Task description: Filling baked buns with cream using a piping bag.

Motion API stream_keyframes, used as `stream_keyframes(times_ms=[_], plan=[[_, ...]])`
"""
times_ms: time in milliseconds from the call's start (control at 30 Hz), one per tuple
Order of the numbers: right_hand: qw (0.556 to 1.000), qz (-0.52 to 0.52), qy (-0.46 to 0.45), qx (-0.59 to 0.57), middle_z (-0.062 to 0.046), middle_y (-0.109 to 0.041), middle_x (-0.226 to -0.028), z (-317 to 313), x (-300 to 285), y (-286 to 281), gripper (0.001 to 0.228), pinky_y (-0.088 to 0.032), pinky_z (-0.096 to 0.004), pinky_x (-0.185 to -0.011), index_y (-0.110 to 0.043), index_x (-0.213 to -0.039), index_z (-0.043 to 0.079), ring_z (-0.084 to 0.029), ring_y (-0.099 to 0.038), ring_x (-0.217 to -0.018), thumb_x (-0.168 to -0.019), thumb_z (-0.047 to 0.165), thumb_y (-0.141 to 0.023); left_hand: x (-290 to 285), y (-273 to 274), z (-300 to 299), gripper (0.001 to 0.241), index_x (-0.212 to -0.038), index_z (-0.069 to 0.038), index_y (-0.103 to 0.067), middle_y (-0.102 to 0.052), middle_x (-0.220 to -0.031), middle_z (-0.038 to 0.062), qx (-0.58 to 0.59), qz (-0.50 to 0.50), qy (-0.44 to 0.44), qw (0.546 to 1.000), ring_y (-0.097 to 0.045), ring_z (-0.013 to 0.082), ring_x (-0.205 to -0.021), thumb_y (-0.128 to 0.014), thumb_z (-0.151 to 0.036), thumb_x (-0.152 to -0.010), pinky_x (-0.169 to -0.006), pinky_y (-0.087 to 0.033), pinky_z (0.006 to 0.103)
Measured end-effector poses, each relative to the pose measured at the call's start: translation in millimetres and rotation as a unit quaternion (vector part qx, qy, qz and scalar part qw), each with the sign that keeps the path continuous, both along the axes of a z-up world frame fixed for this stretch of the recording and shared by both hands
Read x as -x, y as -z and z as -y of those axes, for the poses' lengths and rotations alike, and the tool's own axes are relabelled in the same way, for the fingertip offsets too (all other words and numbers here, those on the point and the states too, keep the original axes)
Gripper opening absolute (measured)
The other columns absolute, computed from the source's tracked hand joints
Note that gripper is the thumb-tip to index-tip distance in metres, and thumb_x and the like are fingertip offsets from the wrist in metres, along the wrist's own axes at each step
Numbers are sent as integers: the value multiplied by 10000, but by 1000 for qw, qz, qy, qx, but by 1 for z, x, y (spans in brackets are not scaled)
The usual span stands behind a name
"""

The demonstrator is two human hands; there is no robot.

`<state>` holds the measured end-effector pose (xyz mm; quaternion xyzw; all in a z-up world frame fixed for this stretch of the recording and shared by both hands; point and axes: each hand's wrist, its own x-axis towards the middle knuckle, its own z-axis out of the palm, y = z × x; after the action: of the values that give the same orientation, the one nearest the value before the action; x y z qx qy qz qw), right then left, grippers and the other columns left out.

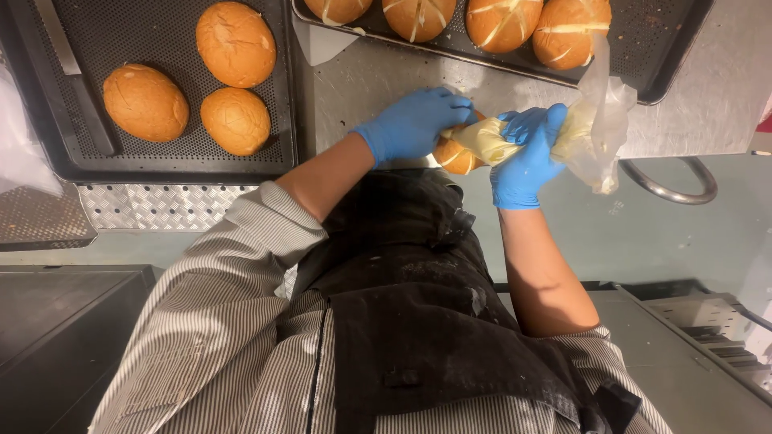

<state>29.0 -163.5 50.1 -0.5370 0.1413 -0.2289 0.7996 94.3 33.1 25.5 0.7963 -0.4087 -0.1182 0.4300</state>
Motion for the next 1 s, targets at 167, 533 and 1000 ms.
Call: stream_keyframes(times_ms=[167,533,1000], plan=[[999,24,-32,24,-43,-480,-733,-8,3,-8,86,-530,-384,-764,-518,-1069,46,-148,-459,-671,-1111,120,-528,5,-19,-20,374,-1200,-139,-634,-625,-1236,82,-78,-72,17,994,-582,349,-1188,-654,-56,-836,-1023,-473,439],[1000,5,-19,-6,-66,-478,-700,-22,-6,3,276,-525,-409,-731,-493,-891,53,-184,-475,-650,-1133,177,-537,86,0,-30,488,-1325,-38,-527,-587,-1345,200,58,-141,-188,970,-578,412,-1247,-520,49,-845,-1093,-469,456],[1000,-13,-16,16,-74,-496,-695,-20,-6,-7,297,-524,-402,-719,-480,-859,50,-181,-491,-639,-1126,168,-537,-1,0,-14,593,-1319,-146,-591,-571,-1408,121,-25,23,-14,999,-525,367,-1259,-719,-96,-742,-1058,-388,472]])
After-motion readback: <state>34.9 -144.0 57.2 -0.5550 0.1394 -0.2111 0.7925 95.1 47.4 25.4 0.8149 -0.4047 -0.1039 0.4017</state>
